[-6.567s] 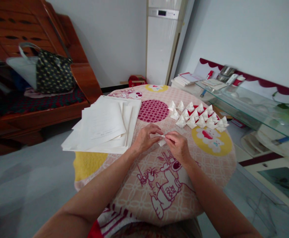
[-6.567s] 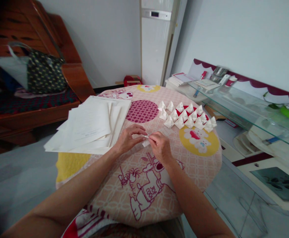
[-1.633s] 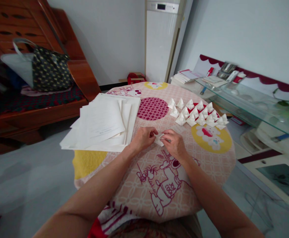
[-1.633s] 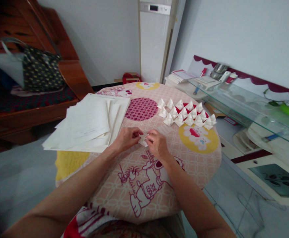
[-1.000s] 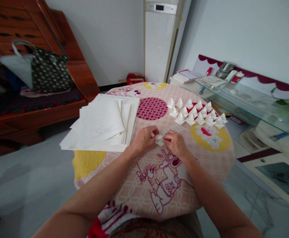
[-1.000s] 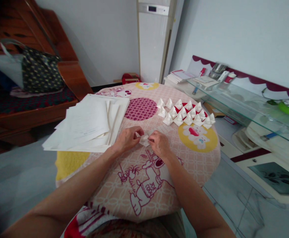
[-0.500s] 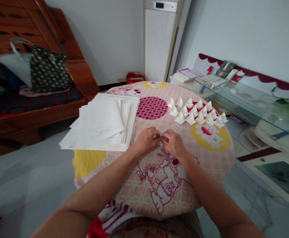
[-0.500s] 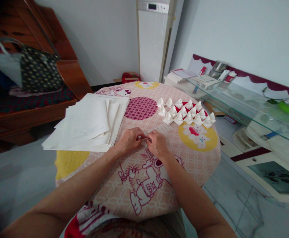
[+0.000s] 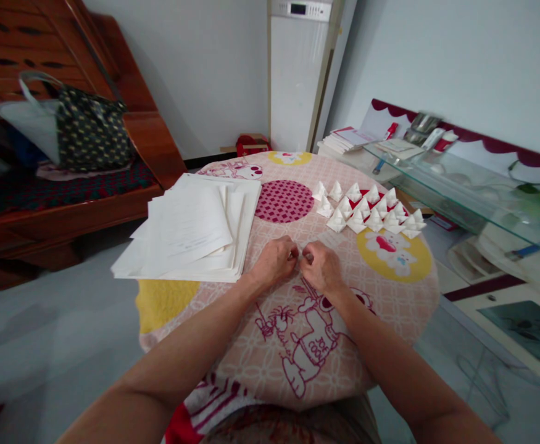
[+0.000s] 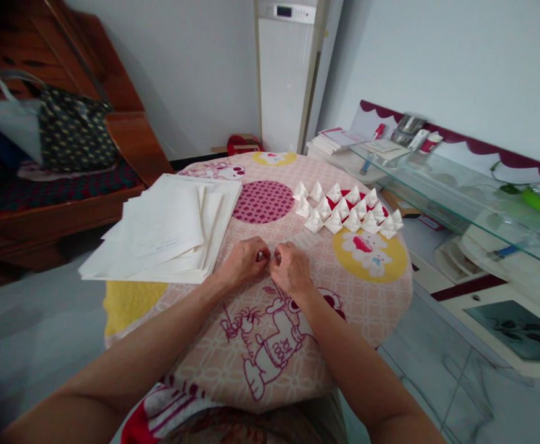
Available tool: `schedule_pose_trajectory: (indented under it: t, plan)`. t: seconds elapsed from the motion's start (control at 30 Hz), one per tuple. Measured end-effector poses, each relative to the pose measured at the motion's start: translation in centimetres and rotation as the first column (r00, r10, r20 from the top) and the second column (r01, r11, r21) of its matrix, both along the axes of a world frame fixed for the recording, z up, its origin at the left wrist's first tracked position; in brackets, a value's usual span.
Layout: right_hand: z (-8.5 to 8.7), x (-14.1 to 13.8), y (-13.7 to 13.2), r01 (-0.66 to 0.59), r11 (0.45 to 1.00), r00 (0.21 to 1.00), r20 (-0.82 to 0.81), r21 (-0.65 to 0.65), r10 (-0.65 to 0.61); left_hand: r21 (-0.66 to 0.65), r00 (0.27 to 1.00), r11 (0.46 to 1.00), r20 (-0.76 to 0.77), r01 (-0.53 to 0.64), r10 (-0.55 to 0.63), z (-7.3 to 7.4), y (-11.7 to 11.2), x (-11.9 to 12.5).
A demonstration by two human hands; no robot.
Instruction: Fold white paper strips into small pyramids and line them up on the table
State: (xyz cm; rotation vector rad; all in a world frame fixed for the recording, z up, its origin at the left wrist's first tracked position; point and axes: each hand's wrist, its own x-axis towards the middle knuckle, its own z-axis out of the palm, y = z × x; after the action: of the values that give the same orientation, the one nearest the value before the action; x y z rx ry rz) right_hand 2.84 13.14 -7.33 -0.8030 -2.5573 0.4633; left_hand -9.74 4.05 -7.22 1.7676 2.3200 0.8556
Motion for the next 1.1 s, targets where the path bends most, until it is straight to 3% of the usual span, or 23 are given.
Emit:
schedule_pose_trajectory:
  t: [0.17,0.27,0.4,0.47,0.53,0.63,0.83,1.1]
  plan:
    - [0.0,0.7,1.1,-0.025,0.957,0.980,-0.197,-0.290,-0.034,0.045,1.000,0.999,-0.011,-0.017,0.017,-0.2,-0.2,0.0]
    - [0.1,1.0,1.9,-0.054,0.865,0.966,-0.244,-0.499,-0.080,0.086,1.000,0.996,-0.020,-0.015,0.017,-0.2,-0.4,-0.1]
    - [0.1,1.1,2.6,-0.034,0.689,0.965,-0.204,-0.724,-0.167,0.090,0.999,0.996,-0.045,-0.018,0.022,-0.1,-0.5,-0.1]
    - [-0.1,1.1,2.7,-0.030,0.641,0.962,-0.197,-0.767,-0.191,0.070,0.997,0.997,-0.067,-0.022,0.027,0.1,-0.6,0.0]
    - [-0.3,1.1,2.8,-0.034,0.628,0.959,-0.203,-0.777,-0.200,0.042,0.995,0.999,-0.096,-0.026,0.030,0.2,-0.6,0.2]
    - [-0.6,0.9,2.7,-0.020,0.660,0.961,-0.196,-0.751,-0.194,-0.018,0.987,0.999,-0.154,-0.040,0.037,0.6,-0.7,0.5]
    - [-0.1,0.6,2.2,0.085,0.897,0.977,-0.139,-0.435,-0.160,-0.087,0.967,0.995,-0.254,-0.054,0.030,1.4,-0.7,1.2]
    - [0.6,1.0,2.1,0.056,0.990,0.998,0.027,-0.132,-0.053,-0.093,0.967,0.995,-0.256,-0.027,0.003,1.4,-0.7,1.4]
